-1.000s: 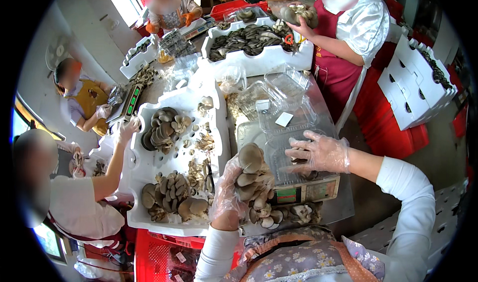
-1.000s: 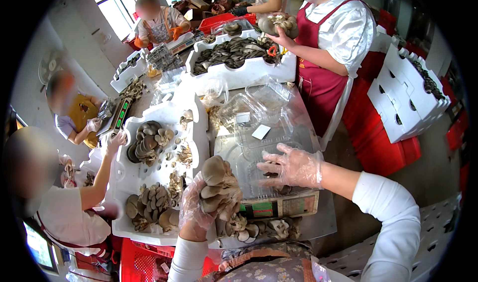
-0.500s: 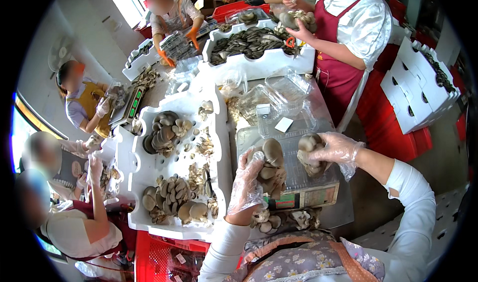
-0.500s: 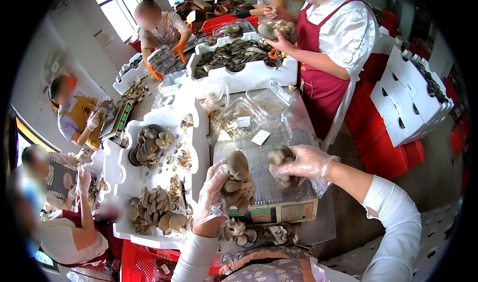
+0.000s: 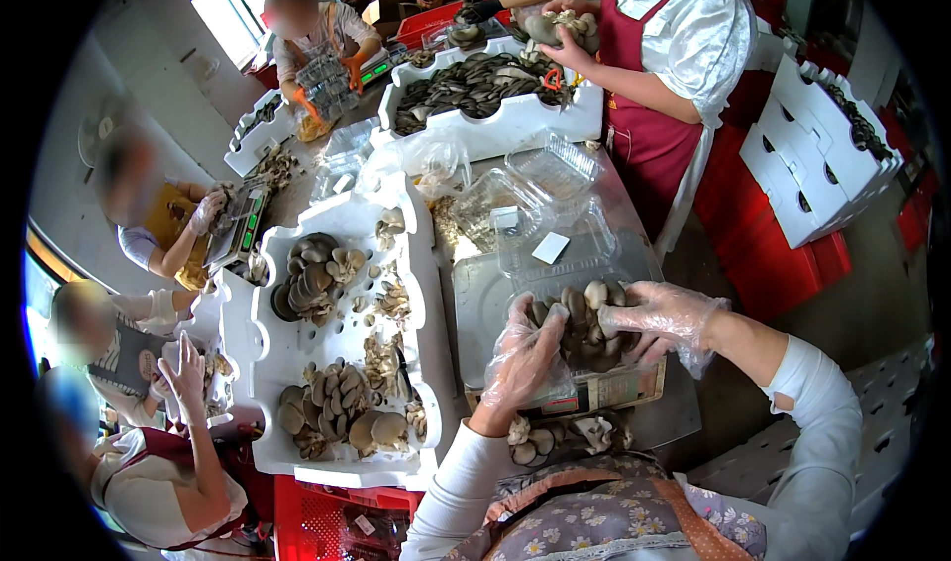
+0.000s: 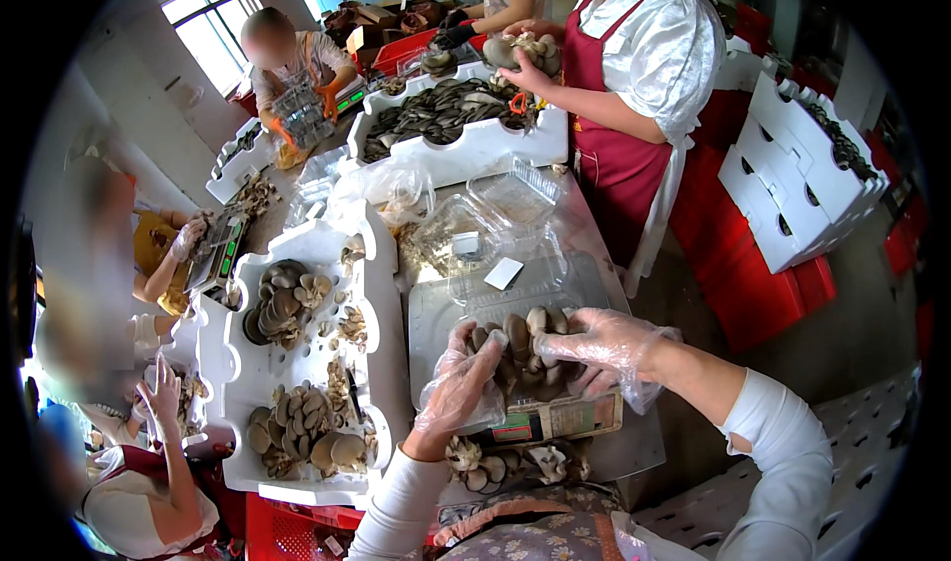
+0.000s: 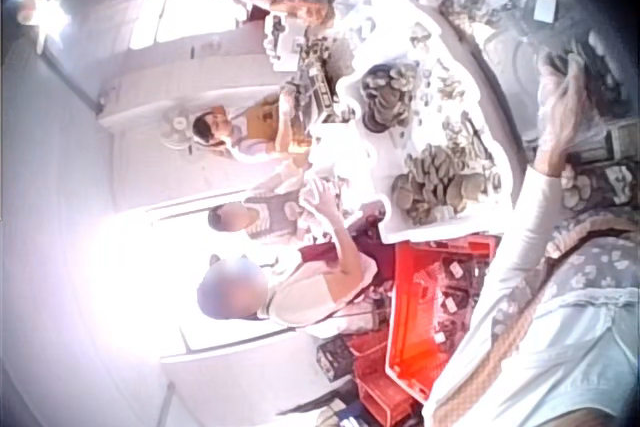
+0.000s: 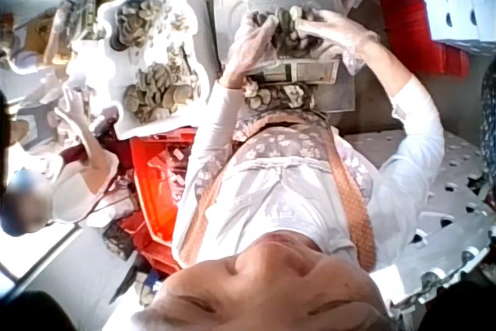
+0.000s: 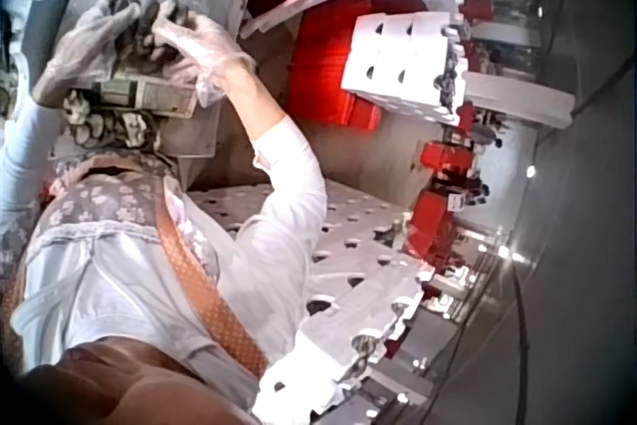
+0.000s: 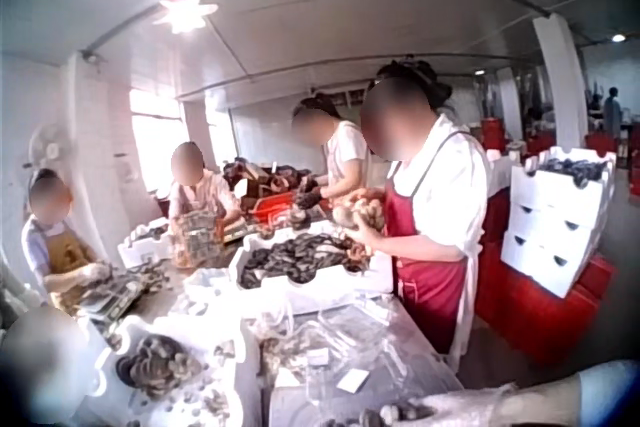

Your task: The person trims the stems of oyster mushrooms using scissors, places them into clear plastic containers, weighs them on a digital scale, and then puts the containers into a red basket. The process is repeated continuously.

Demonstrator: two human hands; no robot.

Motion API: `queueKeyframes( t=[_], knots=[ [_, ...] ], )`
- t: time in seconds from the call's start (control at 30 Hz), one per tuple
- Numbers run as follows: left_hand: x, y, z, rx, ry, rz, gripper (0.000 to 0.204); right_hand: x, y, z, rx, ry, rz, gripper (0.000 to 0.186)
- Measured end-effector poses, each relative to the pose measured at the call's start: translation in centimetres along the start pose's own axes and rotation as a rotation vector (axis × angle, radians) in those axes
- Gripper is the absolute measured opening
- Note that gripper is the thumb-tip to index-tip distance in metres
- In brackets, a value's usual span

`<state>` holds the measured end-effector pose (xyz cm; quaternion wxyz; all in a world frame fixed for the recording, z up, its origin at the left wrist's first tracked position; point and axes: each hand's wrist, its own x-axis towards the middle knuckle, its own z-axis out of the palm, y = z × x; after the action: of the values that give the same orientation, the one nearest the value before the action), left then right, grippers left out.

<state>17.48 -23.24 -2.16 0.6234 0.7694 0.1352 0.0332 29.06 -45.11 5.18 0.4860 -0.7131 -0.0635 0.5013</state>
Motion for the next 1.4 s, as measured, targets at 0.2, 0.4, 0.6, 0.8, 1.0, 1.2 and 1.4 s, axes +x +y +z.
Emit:
queueKeyframes(
  t=[0.2,0.4,0.6,0.8,1.0,1.2,1.4],
  knots=[
    [0.4,2.7,-2.2,0.950,-0.016,0.546,0.019,0.1,-0.3,-0.5,-0.385,-0.079,0.010,0.070],
    [0.1,3.4,-2.6,1.149,0.018,0.563,0.023,0.4,1.4,1.1,-0.911,0.102,-0.474,0.063],
    [-0.6,4.2,-2.6,1.107,0.059,0.514,0.028,-0.7,2.3,1.1,-0.688,0.244,-0.452,0.061],
    [-0.7,3.8,-5.8,0.343,0.407,0.307,0.034,-2.4,1.6,-0.3,-0.585,0.310,-0.347,0.052],
    [-5.9,2.6,-9.1,-0.084,0.627,0.201,0.023,-2.8,3.9,-0.6,-0.304,0.376,-0.456,0.039],
    [-12.2,1.1,-8.6,-0.024,0.745,0.102,0.036,-2.4,7.3,-0.6,-0.038,0.425,-0.418,0.029],
    [-14.5,-0.7,-7.2,-0.275,0.802,0.137,0.035,-2.0,8.2,0.6,0.011,0.437,-0.373,0.026]
  ],
)
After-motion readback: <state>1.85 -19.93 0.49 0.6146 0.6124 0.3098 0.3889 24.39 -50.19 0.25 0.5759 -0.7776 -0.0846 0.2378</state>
